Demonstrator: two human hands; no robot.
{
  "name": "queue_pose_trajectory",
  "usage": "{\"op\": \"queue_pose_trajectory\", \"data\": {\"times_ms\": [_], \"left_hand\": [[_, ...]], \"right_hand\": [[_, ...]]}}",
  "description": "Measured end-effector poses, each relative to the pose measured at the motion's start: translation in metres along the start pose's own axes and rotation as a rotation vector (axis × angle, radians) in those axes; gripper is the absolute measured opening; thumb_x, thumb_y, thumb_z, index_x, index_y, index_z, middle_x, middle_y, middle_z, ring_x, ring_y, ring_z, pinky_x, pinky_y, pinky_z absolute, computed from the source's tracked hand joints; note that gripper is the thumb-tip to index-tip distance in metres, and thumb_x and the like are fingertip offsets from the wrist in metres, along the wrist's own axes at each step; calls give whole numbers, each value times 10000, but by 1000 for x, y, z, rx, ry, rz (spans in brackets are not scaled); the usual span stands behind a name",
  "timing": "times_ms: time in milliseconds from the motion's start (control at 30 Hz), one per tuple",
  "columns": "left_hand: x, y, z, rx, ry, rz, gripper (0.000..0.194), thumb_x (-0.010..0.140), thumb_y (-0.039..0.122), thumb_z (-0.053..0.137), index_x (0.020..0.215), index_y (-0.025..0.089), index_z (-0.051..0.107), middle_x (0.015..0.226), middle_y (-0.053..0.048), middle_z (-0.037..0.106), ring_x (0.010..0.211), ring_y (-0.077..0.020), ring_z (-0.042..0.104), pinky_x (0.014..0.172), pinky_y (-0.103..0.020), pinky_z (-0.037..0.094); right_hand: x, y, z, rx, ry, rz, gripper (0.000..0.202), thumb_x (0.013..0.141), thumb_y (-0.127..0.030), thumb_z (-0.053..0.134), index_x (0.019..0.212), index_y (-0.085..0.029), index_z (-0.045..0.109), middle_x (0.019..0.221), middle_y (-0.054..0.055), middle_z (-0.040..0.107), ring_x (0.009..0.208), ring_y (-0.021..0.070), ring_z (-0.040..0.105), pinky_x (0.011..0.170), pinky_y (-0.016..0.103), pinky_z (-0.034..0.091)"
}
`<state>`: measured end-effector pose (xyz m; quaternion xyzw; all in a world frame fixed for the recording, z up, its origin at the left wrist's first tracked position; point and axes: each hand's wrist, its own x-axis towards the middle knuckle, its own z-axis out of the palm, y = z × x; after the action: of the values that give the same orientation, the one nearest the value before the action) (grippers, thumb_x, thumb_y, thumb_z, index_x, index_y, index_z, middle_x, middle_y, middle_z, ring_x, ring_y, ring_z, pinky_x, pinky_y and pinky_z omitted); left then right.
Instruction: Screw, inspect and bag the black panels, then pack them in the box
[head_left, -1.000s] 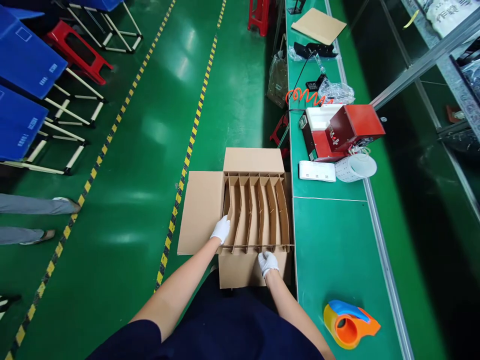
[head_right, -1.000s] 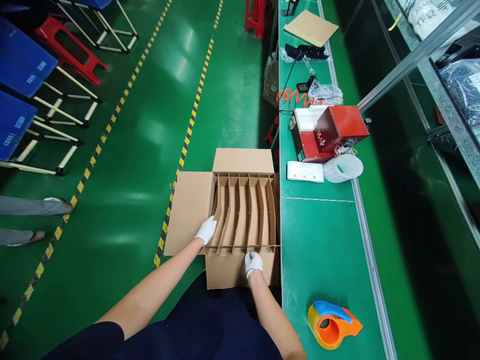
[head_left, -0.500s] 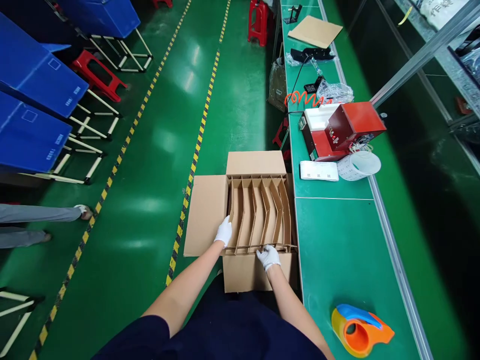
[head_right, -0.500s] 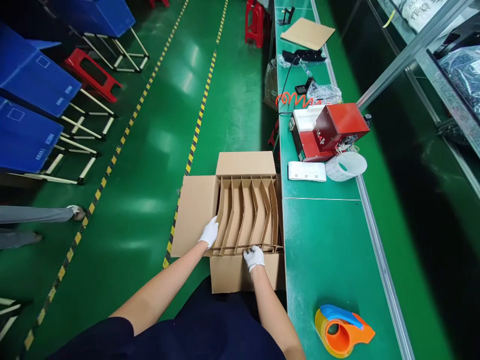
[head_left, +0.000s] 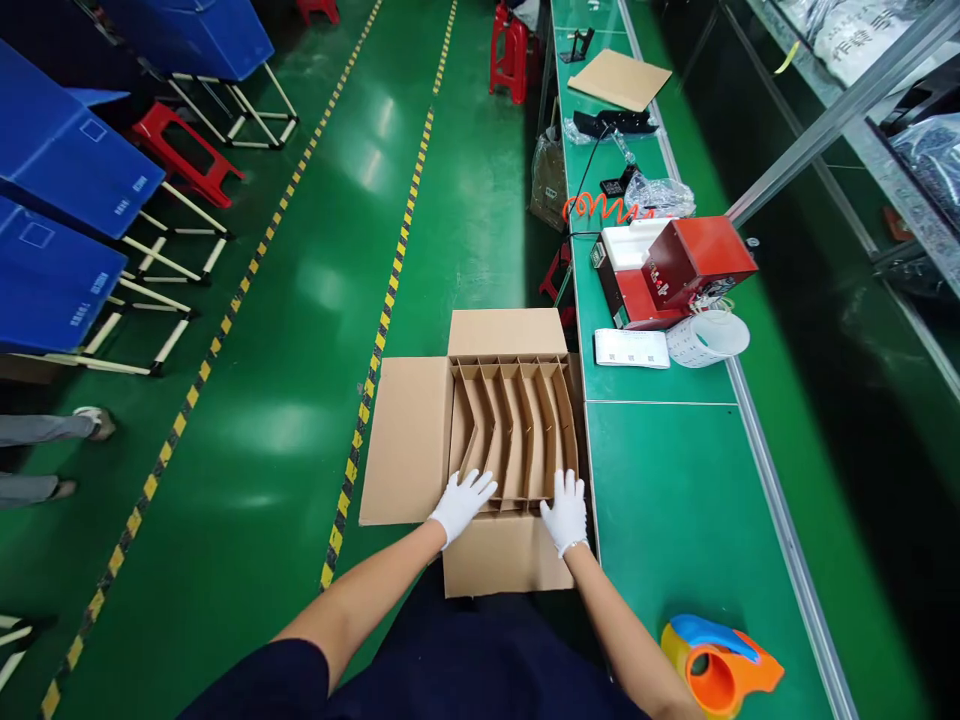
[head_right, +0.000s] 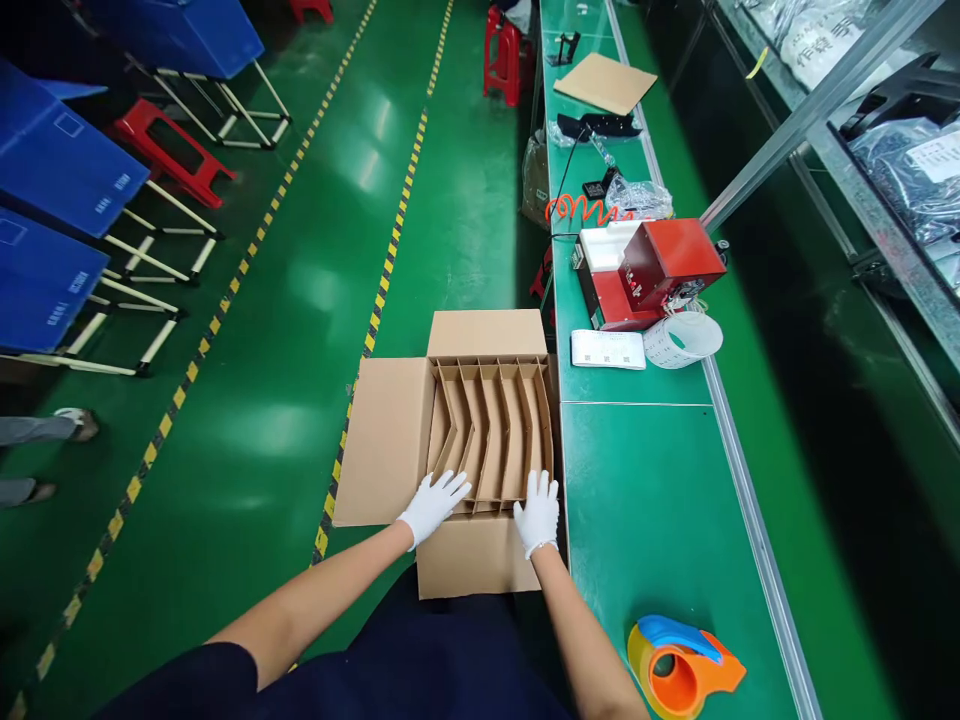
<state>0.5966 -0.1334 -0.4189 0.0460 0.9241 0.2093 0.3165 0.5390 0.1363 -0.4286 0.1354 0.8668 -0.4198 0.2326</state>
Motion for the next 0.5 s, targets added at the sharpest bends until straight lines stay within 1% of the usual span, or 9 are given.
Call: {"op": "queue_pose_trajectory", "data": {"times_ms": [67,133,200,267,300,333,400,467,500], "left_hand": [[13,-8,-1,31,-48,12,755,874,1,463,1529,369,534,1677,-33,412,1561,-371,344,1259,-698,244],[15,-11,-1,52,-85,14,737,872,43,531,1541,354,520,1696,-33,380,1549,-374,363,1264,-658,272],[7,-9,4,66,-97,-12,715,903,106,555,1584,304,464,1735,-58,288,1576,-370,309,1285,-633,238],[-5,-6,11,73,-101,-80,683,957,142,495,1627,229,388,1754,-110,206,1614,-368,207,1301,-635,175],[-11,-4,15,71,-112,-120,669,975,141,459,1636,191,364,1751,-143,197,1622,-365,176,1304,-632,160],[-15,-3,17,63,-132,-156,658,984,134,441,1636,160,358,1742,-173,210,1623,-361,175,1305,-621,167],[-17,-4,19,34,-187,-202,627,993,144,481,1613,133,391,1711,-207,292,1609,-354,231,1298,-596,227],[-10,-6,13,-11,-236,-209,571,1000,228,586,1554,146,476,1647,-198,422,1564,-349,343,1265,-592,317],[-5,-7,7,-39,-250,-208,543,998,296,631,1511,156,522,1598,-184,490,1517,-345,421,1233,-597,369]], "right_hand": [[16,-3,11,-144,-59,-3,875,686,-223,718,1536,-149,519,1678,97,280,1644,340,52,1389,504,96],[19,-3,18,-277,-103,10,857,732,-183,682,1568,-167,491,1674,112,284,1636,361,79,1357,557,170],[16,-2,21,-400,-123,10,799,819,-174,612,1602,-188,451,1691,116,235,1632,371,91,1323,595,215],[14,-2,22,-506,-123,-13,737,917,-199,518,1642,-202,387,1719,105,125,1637,363,75,1322,593,210],[15,-3,22,-552,-122,-26,714,954,-225,481,1656,-196,357,1725,107,81,1639,357,69,1329,575,206],[18,-3,22,-592,-127,-35,696,979,-258,464,1660,-175,348,1723,120,74,1641,354,69,1335,554,207],[24,-3,21,-659,-152,-36,684,984,-320,497,1625,-96,408,1698,177,164,1632,376,97,1338,534,219],[30,-4,20,-709,-174,-31,686,959,-319,545,1575,-27,469,1655,226,260,1613,414,149,1323,543,248],[31,-5,20,-729,-174,-38,687,954,-295,539,1575,-11,462,1648,237,267,1604,425,169,1314,552,259]]}}
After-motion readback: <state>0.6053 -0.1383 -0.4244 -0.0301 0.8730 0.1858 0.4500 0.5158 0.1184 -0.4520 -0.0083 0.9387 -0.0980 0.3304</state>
